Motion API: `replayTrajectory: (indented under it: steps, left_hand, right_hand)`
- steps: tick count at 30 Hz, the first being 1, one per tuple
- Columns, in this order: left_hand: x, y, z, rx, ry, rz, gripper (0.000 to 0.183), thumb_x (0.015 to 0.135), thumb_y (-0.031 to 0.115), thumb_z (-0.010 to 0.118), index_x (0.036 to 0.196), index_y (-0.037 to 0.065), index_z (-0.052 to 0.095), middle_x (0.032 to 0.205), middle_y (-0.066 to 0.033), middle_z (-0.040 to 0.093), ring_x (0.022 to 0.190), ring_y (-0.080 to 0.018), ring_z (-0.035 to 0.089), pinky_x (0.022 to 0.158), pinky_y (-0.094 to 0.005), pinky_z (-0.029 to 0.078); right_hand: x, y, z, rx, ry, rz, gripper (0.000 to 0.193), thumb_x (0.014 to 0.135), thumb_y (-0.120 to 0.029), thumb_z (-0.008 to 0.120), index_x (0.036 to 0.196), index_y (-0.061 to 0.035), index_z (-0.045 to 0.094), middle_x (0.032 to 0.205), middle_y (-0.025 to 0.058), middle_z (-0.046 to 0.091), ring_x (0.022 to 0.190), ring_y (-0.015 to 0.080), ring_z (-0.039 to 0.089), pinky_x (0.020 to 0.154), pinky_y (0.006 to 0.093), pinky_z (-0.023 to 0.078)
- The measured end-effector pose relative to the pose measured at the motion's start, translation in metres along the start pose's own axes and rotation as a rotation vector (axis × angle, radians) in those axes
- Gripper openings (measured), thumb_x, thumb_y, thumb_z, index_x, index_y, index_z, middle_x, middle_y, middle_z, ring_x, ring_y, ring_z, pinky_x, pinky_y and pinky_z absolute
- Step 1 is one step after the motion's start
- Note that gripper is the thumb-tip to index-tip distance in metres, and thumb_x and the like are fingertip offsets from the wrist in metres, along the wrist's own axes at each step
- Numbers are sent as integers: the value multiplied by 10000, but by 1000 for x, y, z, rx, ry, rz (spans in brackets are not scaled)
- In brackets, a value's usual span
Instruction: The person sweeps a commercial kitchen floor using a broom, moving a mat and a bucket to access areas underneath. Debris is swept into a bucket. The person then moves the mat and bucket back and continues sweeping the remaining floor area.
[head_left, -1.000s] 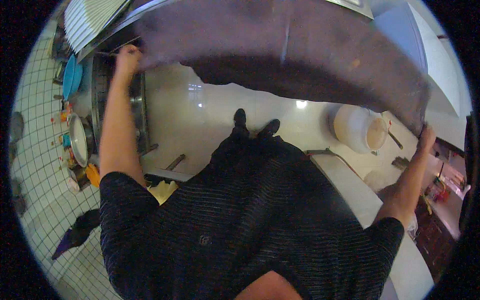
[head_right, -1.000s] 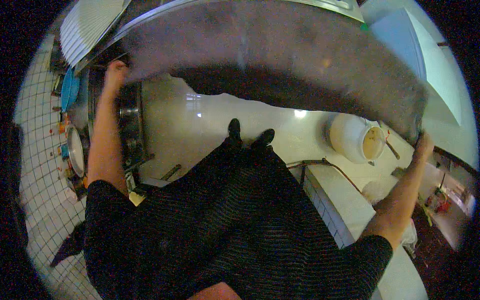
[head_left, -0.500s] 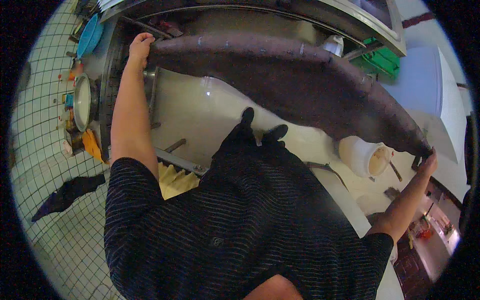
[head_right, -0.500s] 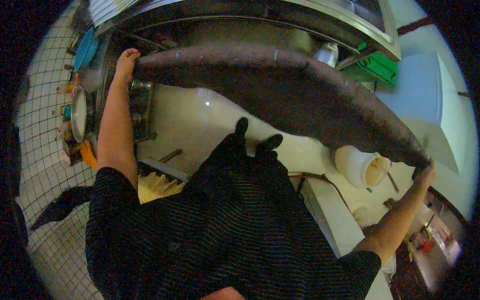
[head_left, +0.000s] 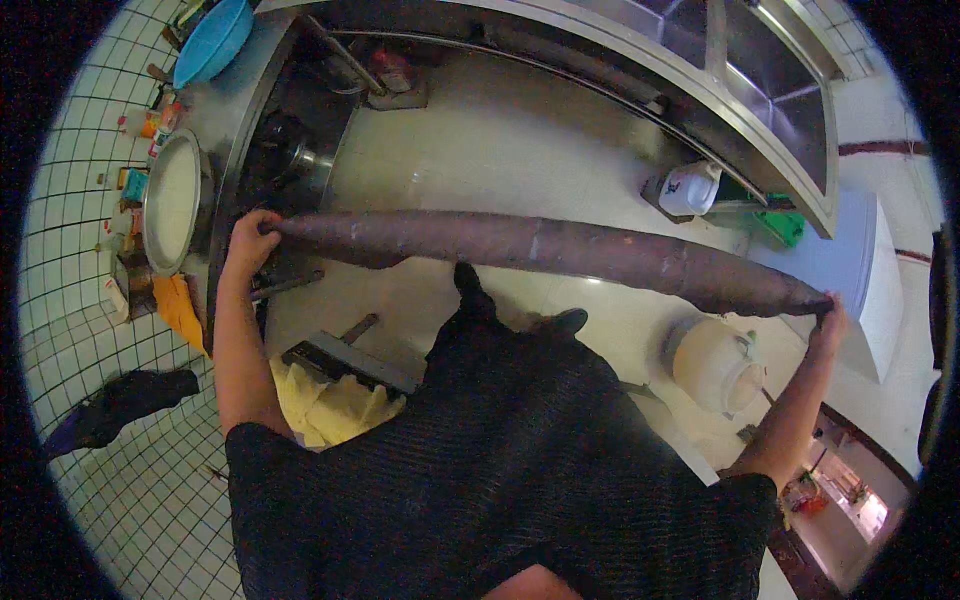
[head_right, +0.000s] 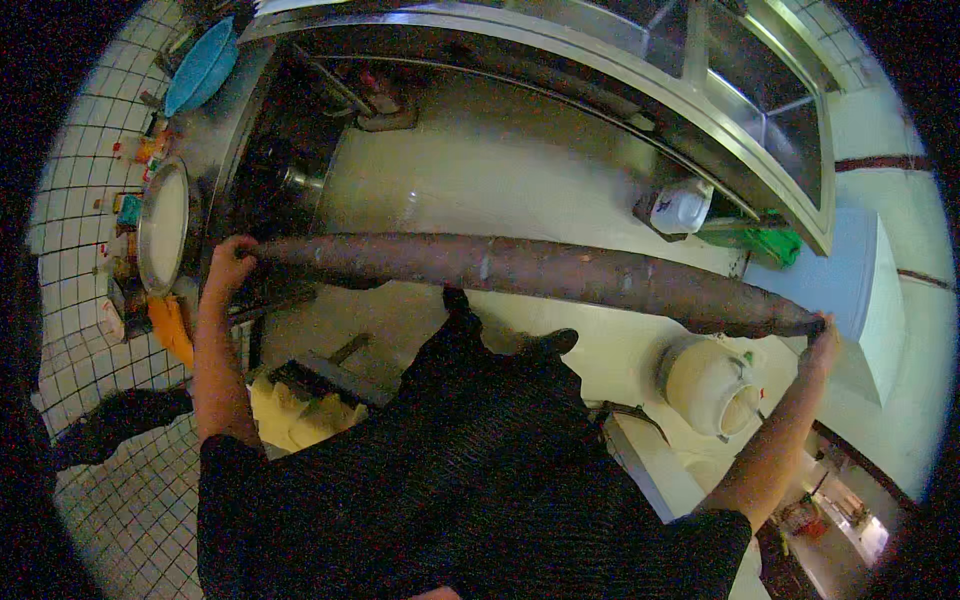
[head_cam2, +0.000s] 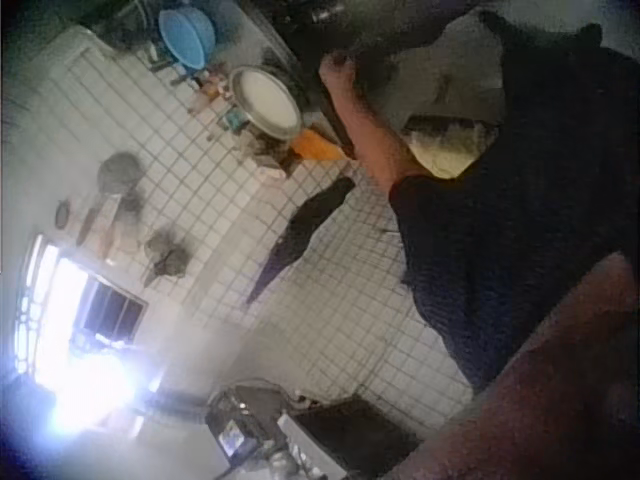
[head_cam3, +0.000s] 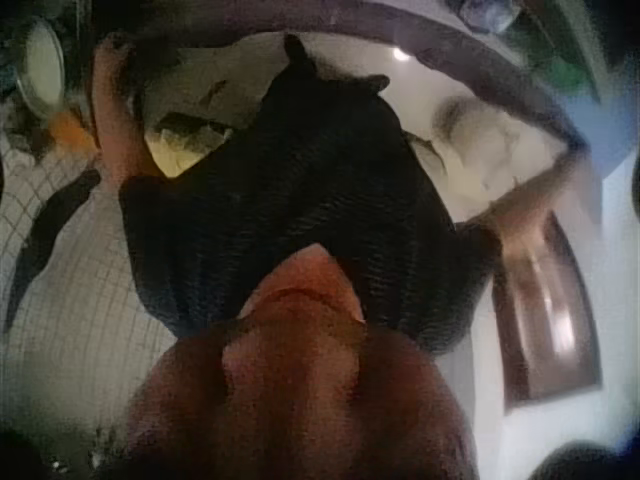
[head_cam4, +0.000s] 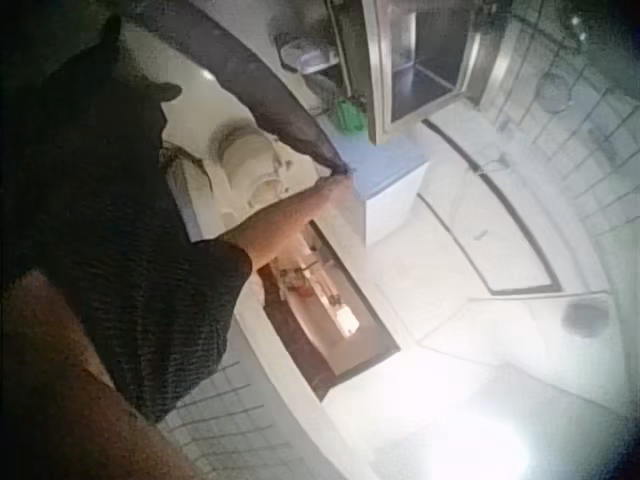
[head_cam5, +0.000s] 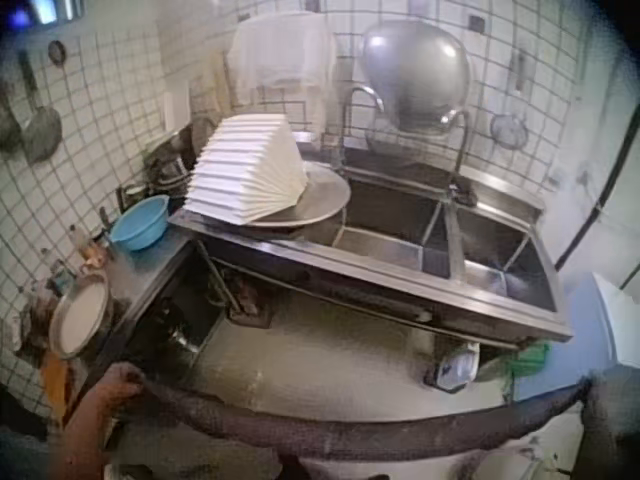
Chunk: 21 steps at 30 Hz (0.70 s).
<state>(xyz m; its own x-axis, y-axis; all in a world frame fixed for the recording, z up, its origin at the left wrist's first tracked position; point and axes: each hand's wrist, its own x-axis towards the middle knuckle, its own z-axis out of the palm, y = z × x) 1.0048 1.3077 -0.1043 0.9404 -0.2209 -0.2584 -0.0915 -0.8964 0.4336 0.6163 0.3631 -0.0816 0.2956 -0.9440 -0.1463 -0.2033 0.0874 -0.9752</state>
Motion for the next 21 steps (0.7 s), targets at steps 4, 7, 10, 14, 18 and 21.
replayTrajectory:
  steps: [4,7,10,14,18,21]
  left_hand:
    - [-21,-83,-18,128,279,-65,256,671,109,620,900,-8,628,879,-147,623,836,-265,596,767,-340,460]
    - [-47,-132,-40,-150,343,-343,250,723,117,612,936,-15,625,874,-128,622,802,-207,595,725,-303,465]
    - [-89,-171,-63,-111,616,-209,255,769,121,606,978,-25,614,866,-115,627,785,-180,594,710,-279,463]
    - [-137,-196,-91,-218,747,-548,277,802,149,608,1014,-30,610,916,-105,637,824,-174,597,722,-294,461]
    - [-183,-182,-68,-69,933,-565,271,798,131,619,1015,-30,610,941,-126,640,838,-193,604,721,-315,465]
    - [-224,-164,-16,-109,789,-650,249,798,128,625,989,-31,612,927,-138,638,843,-204,604,710,-325,469]
  right_hand:
    - [-11,-12,177,-205,-214,-116,289,881,-228,520,982,37,574,896,80,589,803,183,550,740,312,440]
    - [-29,-38,291,-354,-283,-170,315,877,-288,520,936,10,606,895,88,603,802,182,563,717,330,430]
    - [-43,-63,376,-184,-236,-187,336,859,-303,558,962,12,618,834,102,574,772,180,517,704,319,428]
    - [-62,-81,417,-7,-370,-165,297,856,-262,576,961,13,613,828,90,558,755,173,502,706,303,422]
    - [-72,-58,426,172,-429,-157,248,860,-215,562,898,28,595,854,103,566,741,180,515,700,308,424]
    - [-68,-5,415,69,-484,4,241,876,-217,526,901,13,594,896,92,573,788,175,513,700,314,413]
